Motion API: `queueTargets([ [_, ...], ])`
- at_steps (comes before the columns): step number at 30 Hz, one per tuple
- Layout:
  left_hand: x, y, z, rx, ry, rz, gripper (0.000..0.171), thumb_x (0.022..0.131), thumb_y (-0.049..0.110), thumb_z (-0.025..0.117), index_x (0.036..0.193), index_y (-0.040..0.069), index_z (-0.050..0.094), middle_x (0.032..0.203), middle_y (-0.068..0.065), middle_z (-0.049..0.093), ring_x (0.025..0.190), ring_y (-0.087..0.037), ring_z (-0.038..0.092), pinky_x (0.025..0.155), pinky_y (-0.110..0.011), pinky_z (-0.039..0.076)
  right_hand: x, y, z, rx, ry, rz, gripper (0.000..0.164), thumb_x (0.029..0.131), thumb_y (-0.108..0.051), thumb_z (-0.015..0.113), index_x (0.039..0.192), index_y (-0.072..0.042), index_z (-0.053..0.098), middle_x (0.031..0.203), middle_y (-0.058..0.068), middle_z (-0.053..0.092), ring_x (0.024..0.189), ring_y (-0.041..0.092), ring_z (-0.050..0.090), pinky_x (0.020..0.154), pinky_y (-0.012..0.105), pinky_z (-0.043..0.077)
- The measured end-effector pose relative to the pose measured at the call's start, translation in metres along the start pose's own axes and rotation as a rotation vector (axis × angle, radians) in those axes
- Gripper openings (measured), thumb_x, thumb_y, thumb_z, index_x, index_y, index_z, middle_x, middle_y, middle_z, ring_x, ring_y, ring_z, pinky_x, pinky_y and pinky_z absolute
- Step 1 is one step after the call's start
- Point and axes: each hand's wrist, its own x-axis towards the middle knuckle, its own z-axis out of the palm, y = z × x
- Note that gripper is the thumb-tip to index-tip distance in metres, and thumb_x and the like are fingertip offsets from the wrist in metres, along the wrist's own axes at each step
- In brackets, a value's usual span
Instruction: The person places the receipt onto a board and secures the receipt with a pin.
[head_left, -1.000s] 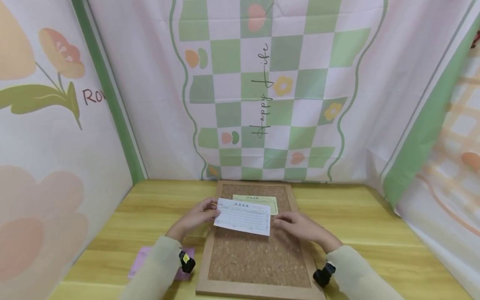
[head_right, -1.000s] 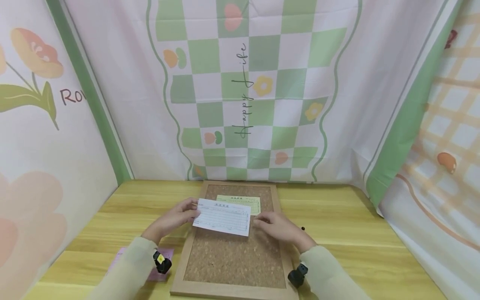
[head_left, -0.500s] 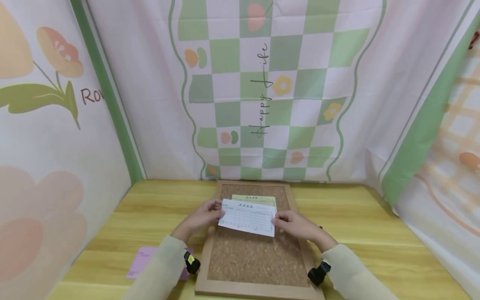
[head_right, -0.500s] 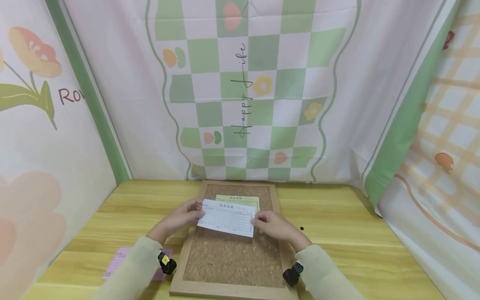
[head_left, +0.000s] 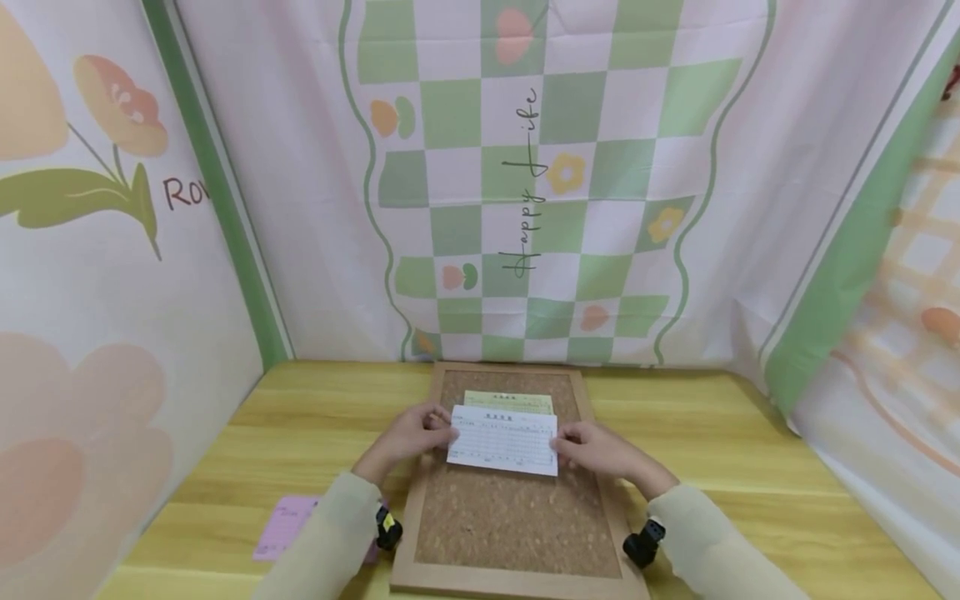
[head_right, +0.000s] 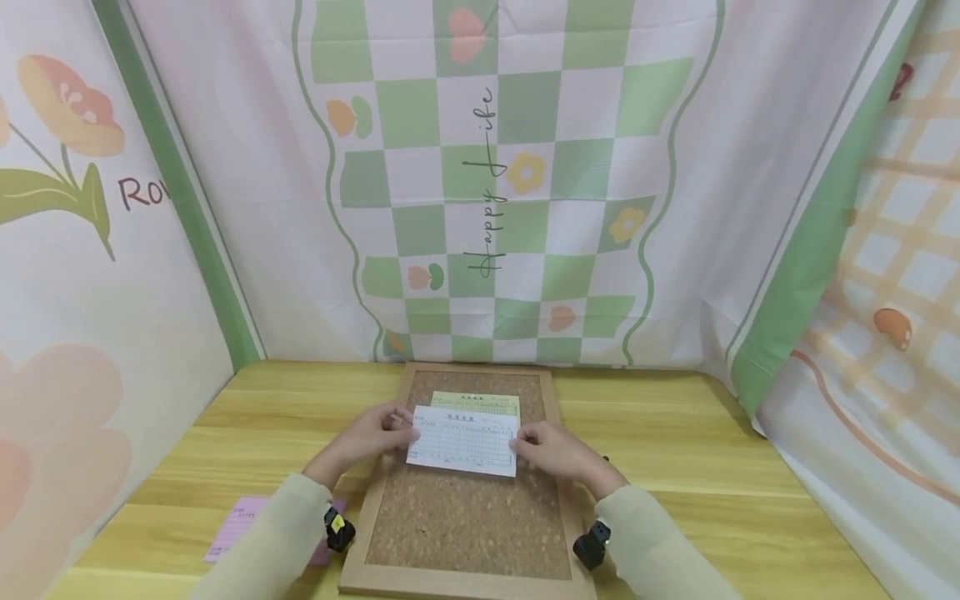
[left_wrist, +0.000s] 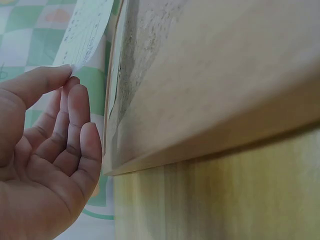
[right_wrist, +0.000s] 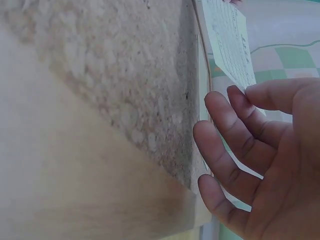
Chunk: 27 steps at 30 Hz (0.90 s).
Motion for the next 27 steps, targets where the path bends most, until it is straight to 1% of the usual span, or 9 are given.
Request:
queueTargets([
  [2, 0.0, 0.001, 0.0, 0.028, 0.004, 0.0, 0.024, 0.093, 0.018, 0.073, 0.108, 0.002, 0.063, 0.092, -0.006, 0.068, 0.081, -0.018, 0.065, 0.074, -0.036, 0.054, 0.0, 0.0, 0.0, -0.007, -0.005, 0.012, 0.026, 0.105, -0.02, 0.054, 0.088, -0.003, 0.064, 0.079, 0.008, 0.063, 0.071, 0.022, 0.057, 0.059, 0.028, 0.045],
  [8, 0.003, 0.003, 0.003, 0.084, -0.036, 0.004, 0.023, 0.094, 0.013, 0.069, 0.112, 0.0, 0.062, 0.093, -0.007, 0.068, 0.084, -0.019, 0.065, 0.072, -0.034, 0.051, 0.001, -0.003, -0.002, -0.038, -0.032, 0.045, 0.026, 0.103, -0.018, 0.056, 0.085, -0.002, 0.065, 0.076, 0.006, 0.062, 0.064, 0.015, 0.052, 0.055, 0.026, 0.041],
  [11, 0.005, 0.003, 0.005, 0.086, -0.053, -0.006, 0.021, 0.093, 0.009, 0.068, 0.111, -0.001, 0.062, 0.091, -0.006, 0.067, 0.083, -0.021, 0.065, 0.07, -0.033, 0.051, 0.003, -0.003, -0.002, -0.069, -0.039, 0.061, 0.027, 0.102, -0.018, 0.056, 0.081, -0.002, 0.064, 0.073, 0.004, 0.061, 0.061, 0.012, 0.049, 0.053, 0.026, 0.039],
  [15, 0.006, 0.003, 0.007, 0.086, -0.076, -0.04, 0.019, 0.091, 0.006, 0.069, 0.108, 0.0, 0.062, 0.089, -0.006, 0.066, 0.081, -0.021, 0.065, 0.068, -0.033, 0.051, 0.003, -0.003, -0.002, -0.122, -0.05, 0.103, 0.028, 0.101, -0.02, 0.058, 0.077, -0.005, 0.063, 0.069, 0.002, 0.059, 0.057, 0.012, 0.045, 0.052, 0.027, 0.036],
  [19, 0.007, 0.004, 0.008, 0.096, -0.107, -0.066, 0.019, 0.09, 0.006, 0.07, 0.107, 0.0, 0.062, 0.089, -0.006, 0.064, 0.079, -0.021, 0.063, 0.065, -0.031, 0.05, 0.003, -0.002, 0.0, -0.127, -0.063, 0.143, 0.028, 0.101, -0.019, 0.058, 0.076, -0.007, 0.061, 0.067, 0.001, 0.058, 0.055, 0.013, 0.043, 0.051, 0.028, 0.034],
  [27, 0.008, 0.007, 0.01, 0.107, -0.148, -0.078, 0.02, 0.089, 0.004, 0.069, 0.106, -0.001, 0.06, 0.09, -0.007, 0.062, 0.072, -0.018, 0.056, 0.06, -0.029, 0.045, 0.005, -0.004, 0.002, -0.16, -0.072, 0.181, 0.026, 0.1, -0.018, 0.057, 0.076, -0.01, 0.058, 0.064, -0.001, 0.055, 0.053, 0.013, 0.041, 0.051, 0.028, 0.033],
])
